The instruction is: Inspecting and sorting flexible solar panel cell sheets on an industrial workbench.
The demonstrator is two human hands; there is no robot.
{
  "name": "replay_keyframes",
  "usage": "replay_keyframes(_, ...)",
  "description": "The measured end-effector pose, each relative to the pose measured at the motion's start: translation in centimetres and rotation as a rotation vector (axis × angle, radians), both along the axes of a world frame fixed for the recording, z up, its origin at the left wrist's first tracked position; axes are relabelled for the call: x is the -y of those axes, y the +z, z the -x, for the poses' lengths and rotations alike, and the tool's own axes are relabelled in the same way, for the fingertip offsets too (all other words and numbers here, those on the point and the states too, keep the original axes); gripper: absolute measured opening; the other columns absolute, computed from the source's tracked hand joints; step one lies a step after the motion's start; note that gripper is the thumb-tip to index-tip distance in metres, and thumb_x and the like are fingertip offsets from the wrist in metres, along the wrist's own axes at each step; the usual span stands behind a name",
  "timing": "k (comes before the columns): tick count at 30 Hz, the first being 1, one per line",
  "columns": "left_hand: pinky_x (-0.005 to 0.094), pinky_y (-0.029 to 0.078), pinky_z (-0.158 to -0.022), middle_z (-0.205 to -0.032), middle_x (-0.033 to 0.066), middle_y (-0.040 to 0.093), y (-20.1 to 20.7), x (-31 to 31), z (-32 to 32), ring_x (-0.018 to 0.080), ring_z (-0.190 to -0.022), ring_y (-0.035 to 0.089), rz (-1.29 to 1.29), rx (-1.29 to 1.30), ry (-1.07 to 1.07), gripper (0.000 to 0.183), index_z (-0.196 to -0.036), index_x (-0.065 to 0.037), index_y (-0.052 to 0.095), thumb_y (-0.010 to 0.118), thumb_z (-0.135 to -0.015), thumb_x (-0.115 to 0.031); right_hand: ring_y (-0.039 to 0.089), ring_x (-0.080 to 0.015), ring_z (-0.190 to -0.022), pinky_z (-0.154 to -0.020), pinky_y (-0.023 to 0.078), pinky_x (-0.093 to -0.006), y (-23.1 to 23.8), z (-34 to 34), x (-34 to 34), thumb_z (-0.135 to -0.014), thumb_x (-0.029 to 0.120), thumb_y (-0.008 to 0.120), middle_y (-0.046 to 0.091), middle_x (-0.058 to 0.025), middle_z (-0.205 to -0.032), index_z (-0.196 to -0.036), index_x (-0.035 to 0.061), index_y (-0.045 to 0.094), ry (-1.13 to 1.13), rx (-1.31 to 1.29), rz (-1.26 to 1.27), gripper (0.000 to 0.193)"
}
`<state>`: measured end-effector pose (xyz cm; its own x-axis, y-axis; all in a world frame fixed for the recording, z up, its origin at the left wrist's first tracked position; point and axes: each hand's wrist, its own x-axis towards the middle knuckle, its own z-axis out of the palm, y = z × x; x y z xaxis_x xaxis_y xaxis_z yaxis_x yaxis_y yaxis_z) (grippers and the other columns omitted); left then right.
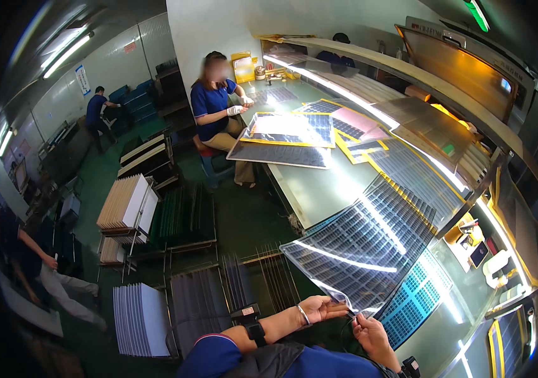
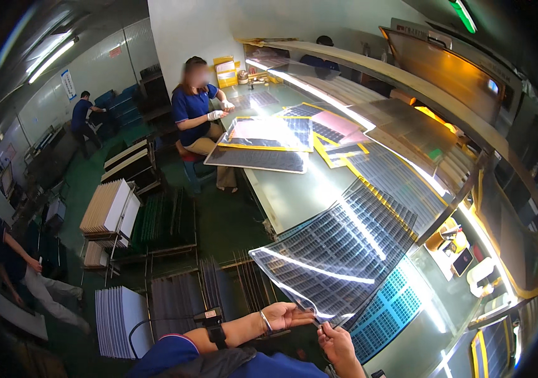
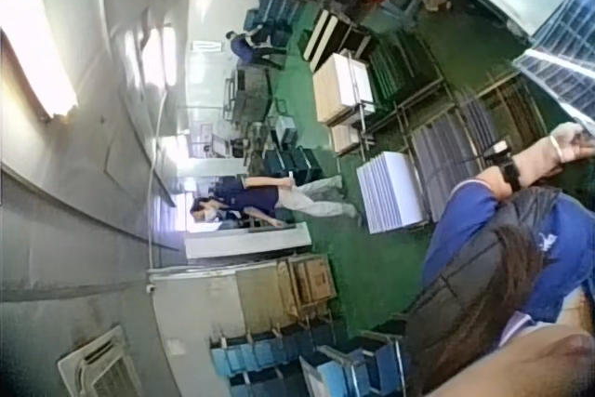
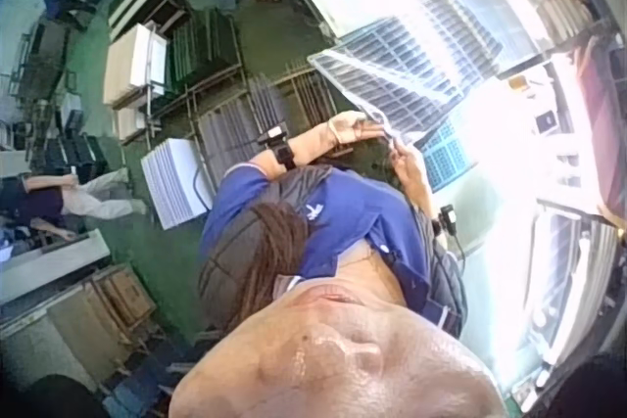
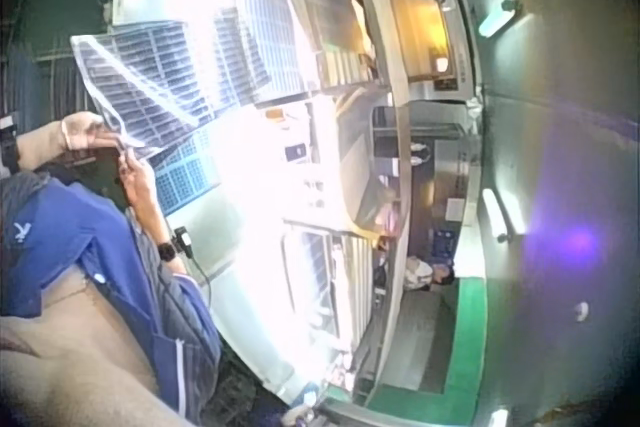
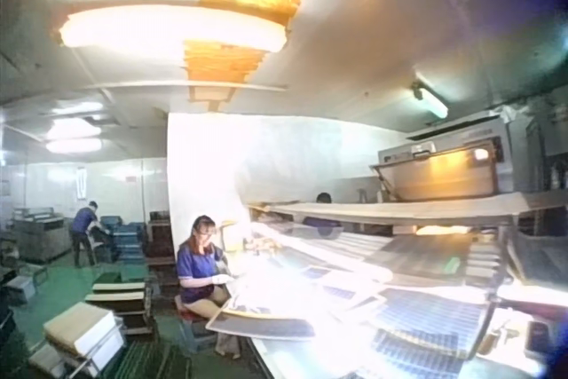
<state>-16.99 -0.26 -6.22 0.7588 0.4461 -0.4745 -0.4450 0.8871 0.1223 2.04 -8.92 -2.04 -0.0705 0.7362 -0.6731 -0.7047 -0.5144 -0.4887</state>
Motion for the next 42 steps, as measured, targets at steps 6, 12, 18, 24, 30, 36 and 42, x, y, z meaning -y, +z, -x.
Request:
replay_keyframes(6, 0.0455, 0.049, -0.083, -0.100, 0.0206, 0.056, -4.9, -6.4, 4.2, 0.0315, -0.092, 0.058, -0.074, -0.255, 0.314, 0.022, -0.103, 0.010, 0.048, 0.045, -0.081, 0.006, 0.053, -0.0132, -0.063, -0.051, 0.043, -0.0207, 1.3, -1.0, -0.2, -0.084, 0.009, 0.056, 0.056, -0.0092, -0.075, -0.081, -0.0023, 0.054, 0.145, 0.153, -0.023, 0.012)
replay_keyframes(12, 0.0468, 0.048, -0.074, -0.090, 0.0199, 0.057, -12.7, -14.0, 13.9, 0.0333, -0.080, 0.057, -0.091, -0.421, 0.585, 0.011, -0.089, 0.005, 0.052, 0.047, -0.079, 0.004, 0.051, -0.0097, -0.057, -0.053, 0.042, -0.0205, 2.9, -4.5, 0.4, -0.083, 0.011, 0.057, 0.056, -0.0051, -0.069, -0.079, 0.0000, 0.055, 0.285, 0.316, -0.012, 0.012)
replay_keyframes(18, 0.0292, 0.048, -0.041, -0.060, 0.0128, 0.057, -10.4, -25.9, 28.2, 0.0199, -0.047, 0.056, -0.280, -0.995, 1.163, 0.029, -0.070, -0.001, 0.049, 0.042, -0.091, -0.019, 0.056, -0.0118, -0.060, -0.054, 0.045, -0.0213, 5.2, -11.8, 4.9, -0.076, 0.010, 0.065, 0.058, -0.0064, -0.067, -0.078, -0.0021, 0.055, 0.330, 0.473, 0.221, 0.016)
replay_keyframes(24, 0.0330, 0.051, -0.062, -0.071, 0.0171, 0.060, -17.8, -34.7, 28.7, 0.0234, -0.063, 0.060, -0.313, -1.453, 1.358, 0.040, -0.075, 0.006, 0.053, 0.069, -0.073, -0.031, 0.056, -0.0123, -0.063, -0.055, 0.046, -0.0233, 6.1, -11.7, 7.1, -0.075, 0.012, 0.067, 0.059, -0.0075, -0.075, -0.088, -0.0026, 0.055, 0.222, 0.635, 0.188, 0.023)
replay_keyframes(30, 0.0389, 0.039, -0.090, -0.120, 0.0115, 0.051, -33.8, -34.8, 22.8, 0.0239, -0.107, 0.049, -0.265, -0.584, 0.729, 0.045, -0.120, -0.008, 0.048, 0.046, -0.086, -0.037, 0.058, -0.0148, -0.074, -0.069, 0.050, -0.0250, 1.6, -9.5, 6.8, -0.085, 0.017, 0.057, 0.057, -0.0097, -0.089, -0.103, -0.0015, 0.050, 0.158, 0.379, 0.168, 0.026)
replay_keyframes(36, 0.0370, 0.042, -0.076, -0.097, 0.0079, 0.059, -22.6, -33.5, 10.4, 0.0205, -0.088, 0.055, -0.292, -0.799, 0.357, 0.038, -0.101, -0.001, 0.058, 0.045, -0.089, -0.035, 0.062, -0.0276, -0.087, -0.075, 0.054, -0.0359, -0.8, -7.7, 8.5, -0.085, 0.013, 0.056, 0.059, -0.0193, -0.097, -0.101, -0.0021, 0.049, -0.201, 0.383, 0.295, 0.023)
replay_keyframes(42, 0.0322, 0.048, -0.065, -0.079, 0.0080, 0.062, -17.8, -28.7, 11.6, 0.0177, -0.068, 0.059, -0.582, -1.016, 0.362, 0.021, -0.087, 0.002, 0.062, 0.057, -0.082, -0.017, 0.064, -0.0311, -0.077, -0.065, 0.056, -0.0374, -2.7, -7.5, 8.8, -0.084, 0.008, 0.055, 0.058, -0.0246, -0.092, -0.109, -0.0017, 0.038, -0.196, 0.414, 0.240, 0.032)
